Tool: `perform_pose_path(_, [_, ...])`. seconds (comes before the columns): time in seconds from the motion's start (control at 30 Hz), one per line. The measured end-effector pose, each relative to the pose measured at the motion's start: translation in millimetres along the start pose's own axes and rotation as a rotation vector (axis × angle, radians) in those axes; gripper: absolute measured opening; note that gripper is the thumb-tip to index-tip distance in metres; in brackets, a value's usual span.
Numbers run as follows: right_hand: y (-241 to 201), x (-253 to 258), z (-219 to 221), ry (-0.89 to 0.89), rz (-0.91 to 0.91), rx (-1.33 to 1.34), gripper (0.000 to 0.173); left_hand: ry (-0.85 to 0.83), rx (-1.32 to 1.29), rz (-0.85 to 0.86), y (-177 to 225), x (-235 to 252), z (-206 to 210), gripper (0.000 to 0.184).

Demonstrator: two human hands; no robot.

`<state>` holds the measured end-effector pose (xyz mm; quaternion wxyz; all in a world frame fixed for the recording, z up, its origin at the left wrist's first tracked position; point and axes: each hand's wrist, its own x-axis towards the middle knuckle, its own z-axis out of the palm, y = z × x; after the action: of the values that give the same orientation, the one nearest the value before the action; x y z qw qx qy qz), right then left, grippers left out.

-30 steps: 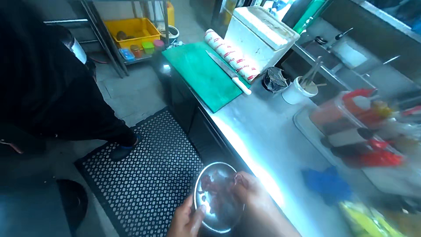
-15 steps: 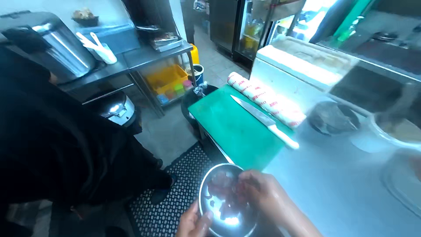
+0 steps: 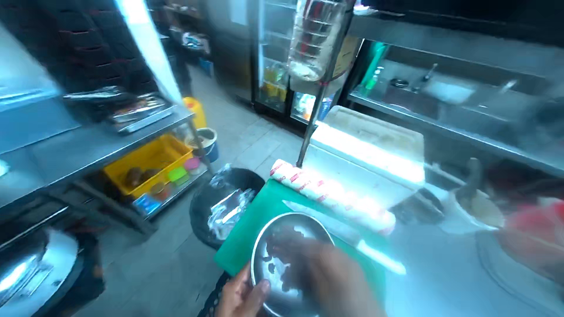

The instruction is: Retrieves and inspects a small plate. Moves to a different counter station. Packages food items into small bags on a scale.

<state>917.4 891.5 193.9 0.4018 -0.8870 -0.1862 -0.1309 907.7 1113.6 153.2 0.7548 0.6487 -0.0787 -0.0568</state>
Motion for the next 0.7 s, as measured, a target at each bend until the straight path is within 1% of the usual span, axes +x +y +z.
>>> perform_pose_path(0.03, [-7.6, 8.9, 7.9, -0.063, 0.018, -0.059, 0.027, -0.053, -0.001, -0.019, 1.4, 19.9, -14.7, 0.03])
perform_pose_path(0.07, [-14.6, 17.7, 15.3, -0.08, 0.036, -0.09, 0.027, -0.097, 0.002, -0.039, 3.6, 38.2, -28.2, 0.031])
perform_pose_path(0.1, [-19.1, 28.9, 20.8, -0.042, 0.067, -0.085, 0.026, -0.139, 0.006, -0.056, 7.7, 57.0, -40.7, 0.032])
perform_pose_path(0.2, [-16.0, 63.0, 41.9, 0.178, 0.217, -0.133, 0.022, -0.25, 0.025, -0.099, 16.4, 101.4, -75.5, 0.031])
perform_pose_path(0.27, [-12.0, 85.7, 59.7, 0.216, 0.321, -0.18, 0.022, -0.311, 0.04, -0.13, 19.5, 121.1, -92.6, 0.03])
perform_pose_path(0.33, [-11.7, 113.8, 75.0, 0.15, 0.436, -0.217, 0.03, -0.349, 0.068, -0.145, 19.4, 140.8, -103.7, 0.031])
perform_pose_path(0.4, [-4.5, 137.9, 89.1, 0.029, 0.512, -0.247, 0.036, -0.367, 0.095, -0.148, 12.7, 155.5, -112.8, 0.031])
perform_pose_path(0.5, [17.7, 167.9, 115.5, -0.011, 0.465, -0.233, 0.026, -0.332, 0.136, -0.135, 5.4, 173.0, -135.4, 0.035])
perform_pose_path(0.57, [21.0, 189.2, 127.9, -0.06, 0.479, -0.185, 0.029, -0.296, 0.162, -0.175, 8.5, 182.9, -154.5, 0.034])
perform_pose_path(0.63, [22.0, 218.0, 139.3, -0.182, 0.509, -0.125, 0.034, -0.279, 0.202, -0.197, 12.8, 204.5, -175.4, 0.032])
perform_pose_path(0.7, [26.5, 245.9, 166.7, -0.268, 0.509, -0.124, 0.038, -0.292, 0.218, -0.192, 9.3, 229.9, -205.1, 0.035])
